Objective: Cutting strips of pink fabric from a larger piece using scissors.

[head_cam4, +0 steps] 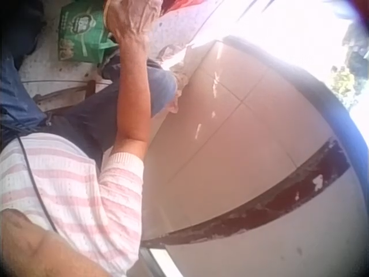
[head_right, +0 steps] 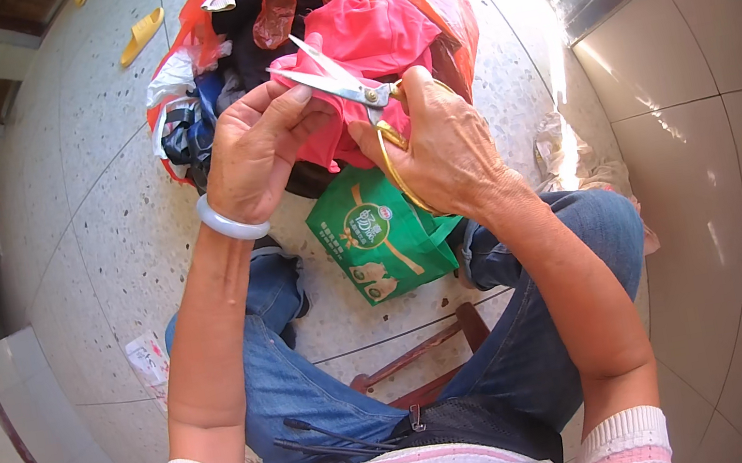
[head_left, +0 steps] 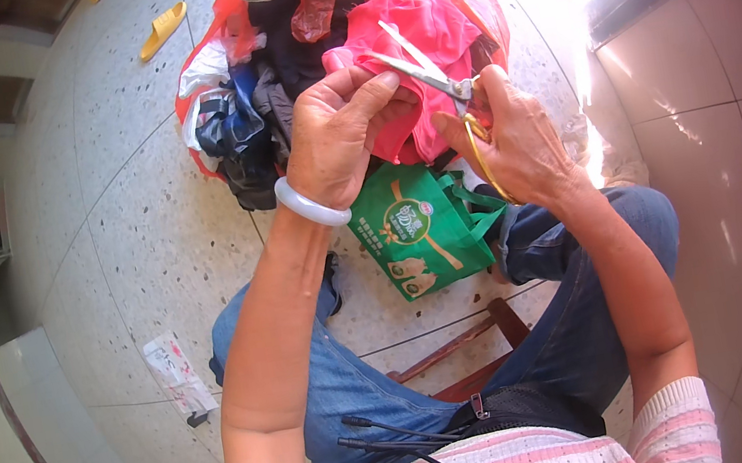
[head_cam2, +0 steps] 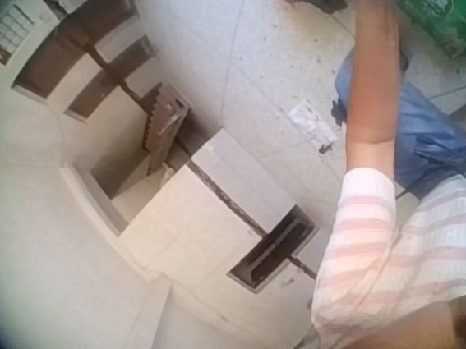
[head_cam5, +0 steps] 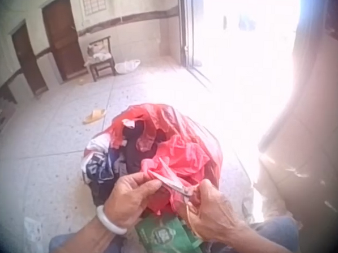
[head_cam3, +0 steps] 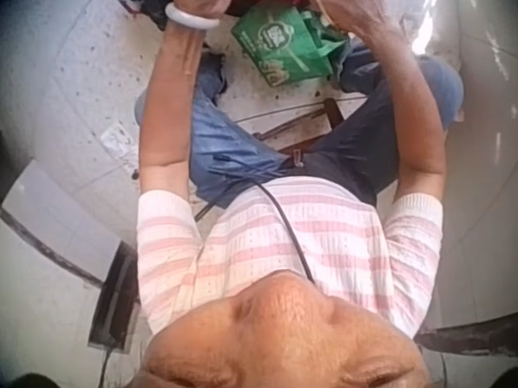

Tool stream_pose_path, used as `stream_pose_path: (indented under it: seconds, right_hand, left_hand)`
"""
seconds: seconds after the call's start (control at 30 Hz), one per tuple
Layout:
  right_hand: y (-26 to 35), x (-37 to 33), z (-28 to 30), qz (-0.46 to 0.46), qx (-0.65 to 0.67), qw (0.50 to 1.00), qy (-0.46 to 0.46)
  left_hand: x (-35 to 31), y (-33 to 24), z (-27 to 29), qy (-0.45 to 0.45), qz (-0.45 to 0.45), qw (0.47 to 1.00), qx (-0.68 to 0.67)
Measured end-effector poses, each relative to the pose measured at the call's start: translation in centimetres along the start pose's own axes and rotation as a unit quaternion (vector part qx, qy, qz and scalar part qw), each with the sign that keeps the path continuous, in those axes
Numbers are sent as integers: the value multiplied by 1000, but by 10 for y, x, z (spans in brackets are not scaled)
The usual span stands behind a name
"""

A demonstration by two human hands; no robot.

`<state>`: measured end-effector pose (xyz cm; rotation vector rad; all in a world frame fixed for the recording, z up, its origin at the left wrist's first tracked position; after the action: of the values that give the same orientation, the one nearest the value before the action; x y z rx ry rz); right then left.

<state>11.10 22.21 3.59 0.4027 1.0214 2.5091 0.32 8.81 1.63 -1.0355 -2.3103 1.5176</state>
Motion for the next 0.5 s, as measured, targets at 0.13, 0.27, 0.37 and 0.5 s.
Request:
stream_pose_path:
  seconds: [0.13, 0.27, 0.37, 0.5]
  right_hand:
    - [-2, 0, -6, -19, -57, 998, 21]
    - [-2, 0, -7, -11, -79, 997, -1]
    - [-1, 1, -7, -8, -76, 997, -7]
    - [-2, 1, -11, -4, -49, 998, 40]
  left_hand:
    - [-1, 1, -4, 7, -33, 999, 5]
    - [-1, 3, -3, -2, -49, 998, 36]
    - [-3, 1, -4, -15, -46, 997, 59]
    - [-4, -1, -9, -21, -72, 996, 58]
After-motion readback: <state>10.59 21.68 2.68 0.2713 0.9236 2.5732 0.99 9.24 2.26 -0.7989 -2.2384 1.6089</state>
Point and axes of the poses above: each hand's wrist, its own x-axis towards the middle knuckle, its own z-axis out of the back of the hand, y = z × x, the point moved 5 cm from there along x, towards the middle knuckle, and after that the axes turned 7 degrees about -y, right-handed, at the moved point
